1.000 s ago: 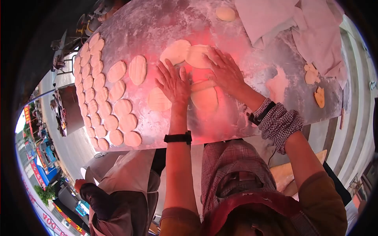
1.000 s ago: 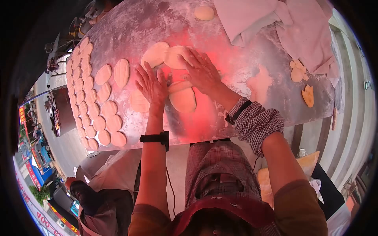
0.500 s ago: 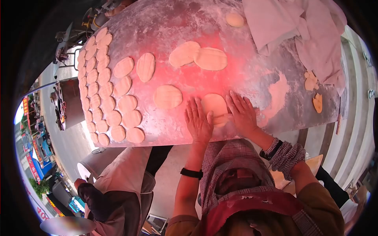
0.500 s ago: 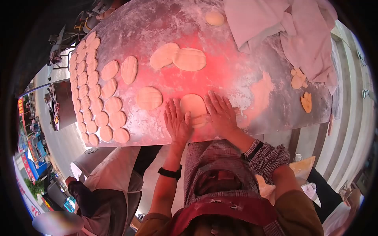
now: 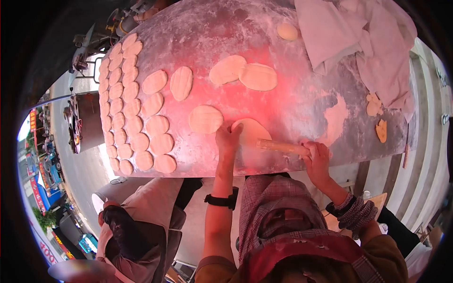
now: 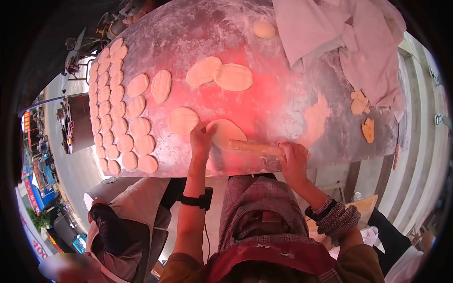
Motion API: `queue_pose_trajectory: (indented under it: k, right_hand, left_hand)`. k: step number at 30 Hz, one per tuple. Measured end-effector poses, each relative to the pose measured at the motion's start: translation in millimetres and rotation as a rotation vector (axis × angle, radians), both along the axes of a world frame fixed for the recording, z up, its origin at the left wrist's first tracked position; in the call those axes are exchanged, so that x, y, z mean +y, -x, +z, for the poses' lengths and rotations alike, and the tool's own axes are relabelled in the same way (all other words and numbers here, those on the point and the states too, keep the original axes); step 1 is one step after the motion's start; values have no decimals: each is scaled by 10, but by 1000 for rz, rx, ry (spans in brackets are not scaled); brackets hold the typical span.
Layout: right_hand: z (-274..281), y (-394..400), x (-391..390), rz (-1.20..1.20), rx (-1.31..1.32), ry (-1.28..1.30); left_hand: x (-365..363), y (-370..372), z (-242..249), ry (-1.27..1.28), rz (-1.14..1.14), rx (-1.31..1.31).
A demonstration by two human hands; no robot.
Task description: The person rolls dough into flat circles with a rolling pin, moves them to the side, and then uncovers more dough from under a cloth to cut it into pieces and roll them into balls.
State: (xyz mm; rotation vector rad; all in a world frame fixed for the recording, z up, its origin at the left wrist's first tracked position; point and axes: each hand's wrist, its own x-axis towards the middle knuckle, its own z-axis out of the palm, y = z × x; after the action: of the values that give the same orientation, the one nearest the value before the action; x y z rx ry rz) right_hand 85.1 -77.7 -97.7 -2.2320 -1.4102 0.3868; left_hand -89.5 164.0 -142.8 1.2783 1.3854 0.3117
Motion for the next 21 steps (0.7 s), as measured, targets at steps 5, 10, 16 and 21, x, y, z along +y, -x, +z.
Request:
queue_pose_trajectory:
  k: [5,10,16,21]
  right_hand:
    - [-124,194,239,-125,101,-5]
    - [-232,193,390,182,51,6]
    - [-392,-193,1602,255,-243,-14]
    - [-367,3,1107,305,-174,16]
  left_hand:
    - [-923,329,-123,182,412,-322]
    - [-740,335,245,-821,-75,468]
    - [358,-416,-176,-931,-458,725]
    - [-159,-243,-92,-870,-605,486]
